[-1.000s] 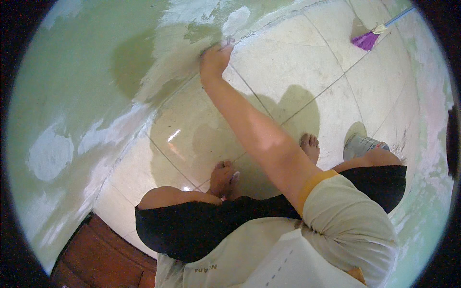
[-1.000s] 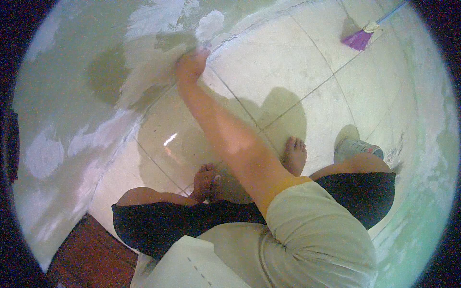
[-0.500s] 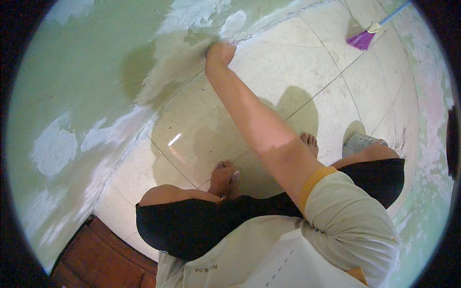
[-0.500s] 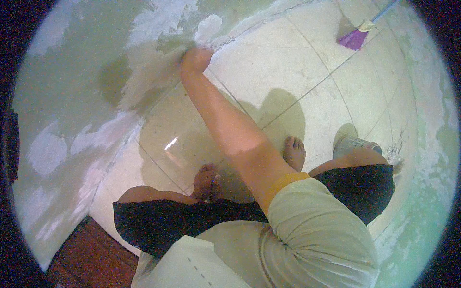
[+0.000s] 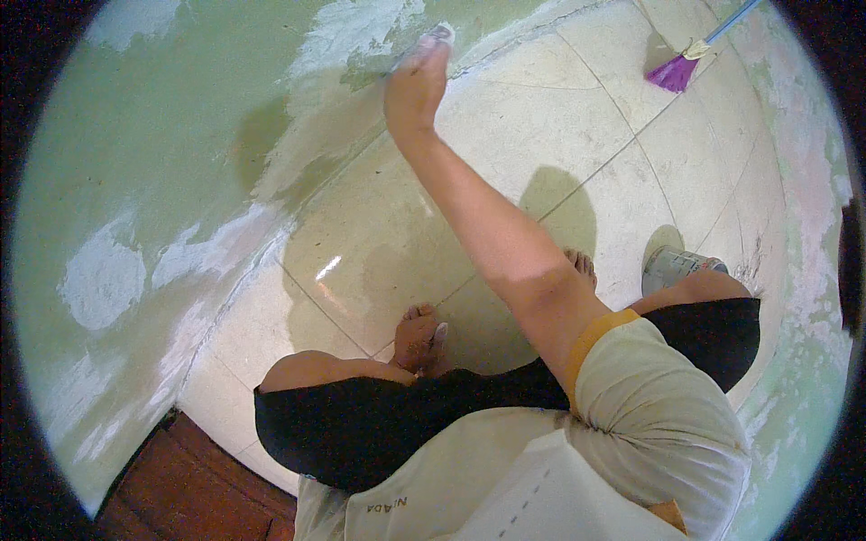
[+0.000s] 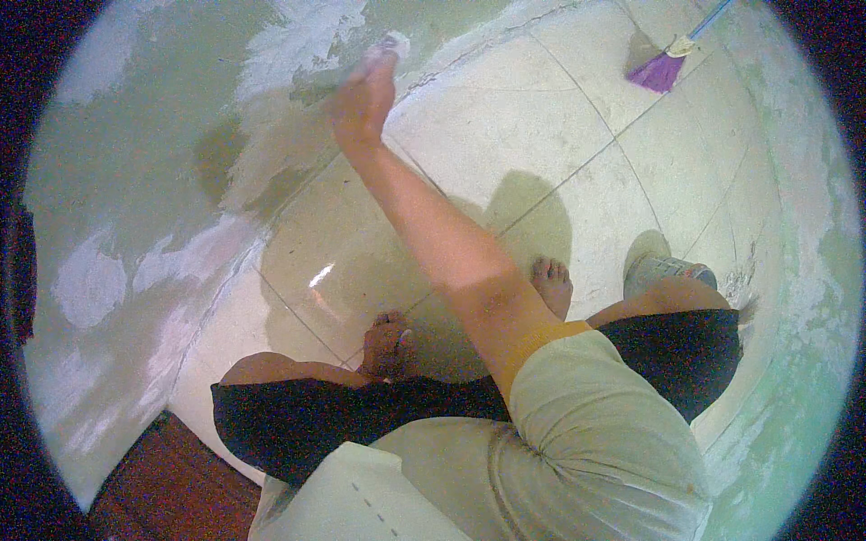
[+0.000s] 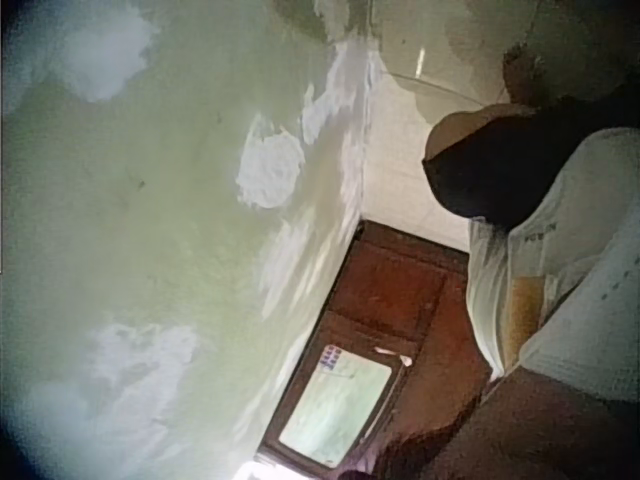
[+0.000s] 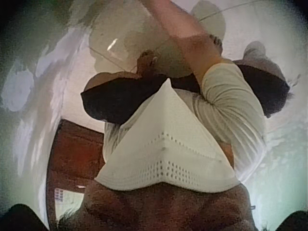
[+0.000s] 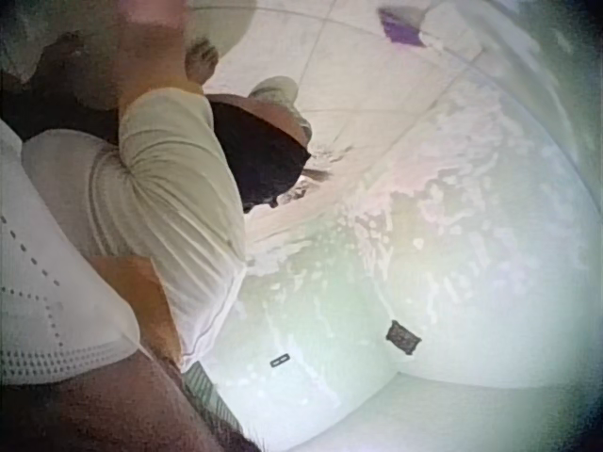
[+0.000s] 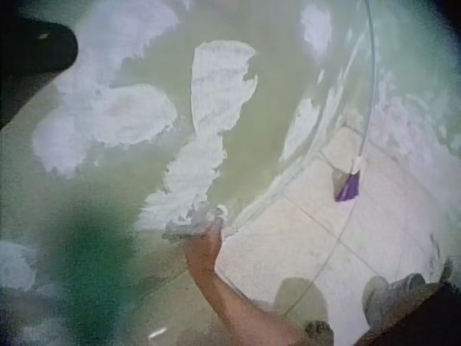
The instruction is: The person applies plaster to a wall using a putty knife and smooths the patches by hand.
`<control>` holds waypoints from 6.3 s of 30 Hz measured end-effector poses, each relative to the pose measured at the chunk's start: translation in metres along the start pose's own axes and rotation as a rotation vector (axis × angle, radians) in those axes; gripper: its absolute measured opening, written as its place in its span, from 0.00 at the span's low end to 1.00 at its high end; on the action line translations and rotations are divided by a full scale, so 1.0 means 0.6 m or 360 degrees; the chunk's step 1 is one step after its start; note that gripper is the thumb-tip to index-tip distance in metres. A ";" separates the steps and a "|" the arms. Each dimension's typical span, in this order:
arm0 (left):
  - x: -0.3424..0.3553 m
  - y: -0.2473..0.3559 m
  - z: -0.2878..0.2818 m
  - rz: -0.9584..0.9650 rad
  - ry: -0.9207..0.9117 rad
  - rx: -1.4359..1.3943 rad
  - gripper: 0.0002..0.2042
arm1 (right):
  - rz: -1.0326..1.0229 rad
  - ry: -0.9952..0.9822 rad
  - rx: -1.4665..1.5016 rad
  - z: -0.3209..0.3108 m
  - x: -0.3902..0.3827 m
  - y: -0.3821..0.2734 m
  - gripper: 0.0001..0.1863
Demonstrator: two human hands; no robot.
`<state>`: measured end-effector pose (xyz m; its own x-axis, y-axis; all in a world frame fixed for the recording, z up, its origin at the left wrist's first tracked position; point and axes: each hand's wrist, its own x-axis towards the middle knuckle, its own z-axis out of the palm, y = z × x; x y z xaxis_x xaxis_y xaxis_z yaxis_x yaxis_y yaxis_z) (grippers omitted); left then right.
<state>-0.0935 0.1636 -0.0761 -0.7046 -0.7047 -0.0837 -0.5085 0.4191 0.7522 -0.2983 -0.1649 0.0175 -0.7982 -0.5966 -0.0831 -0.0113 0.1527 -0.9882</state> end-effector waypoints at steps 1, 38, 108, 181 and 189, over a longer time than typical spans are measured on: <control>-0.006 -0.008 0.006 -0.0006 0.0000 -0.0032 0.12 | -0.0077 -0.0121 -0.0102 -0.010 -0.019 -0.031 0.17; 0.026 0.022 -0.008 -0.0210 -0.0128 0.0143 0.10 | 0.0110 -0.0483 0.0261 0.065 -0.102 0.221 0.27; 0.330 0.374 -0.550 -0.0237 0.0232 0.0330 0.08 | -0.0706 0.0493 -0.0165 -0.355 0.662 -0.370 0.24; 0.577 0.209 -0.306 -0.0455 -0.0757 0.0353 0.15 | -0.0409 0.0407 -0.0610 -0.350 0.772 -0.152 0.18; 0.595 0.212 -0.309 -0.0467 -0.0754 0.0310 0.15 | -0.0955 0.0898 -0.0222 -0.350 0.720 -0.224 0.19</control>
<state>-0.3179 -0.1412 0.1110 -0.6421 -0.4931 -0.5870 -0.7657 0.3742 0.5232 -0.7680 -0.2778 0.1412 -0.8142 -0.1293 0.5661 -0.5757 0.0530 -0.8159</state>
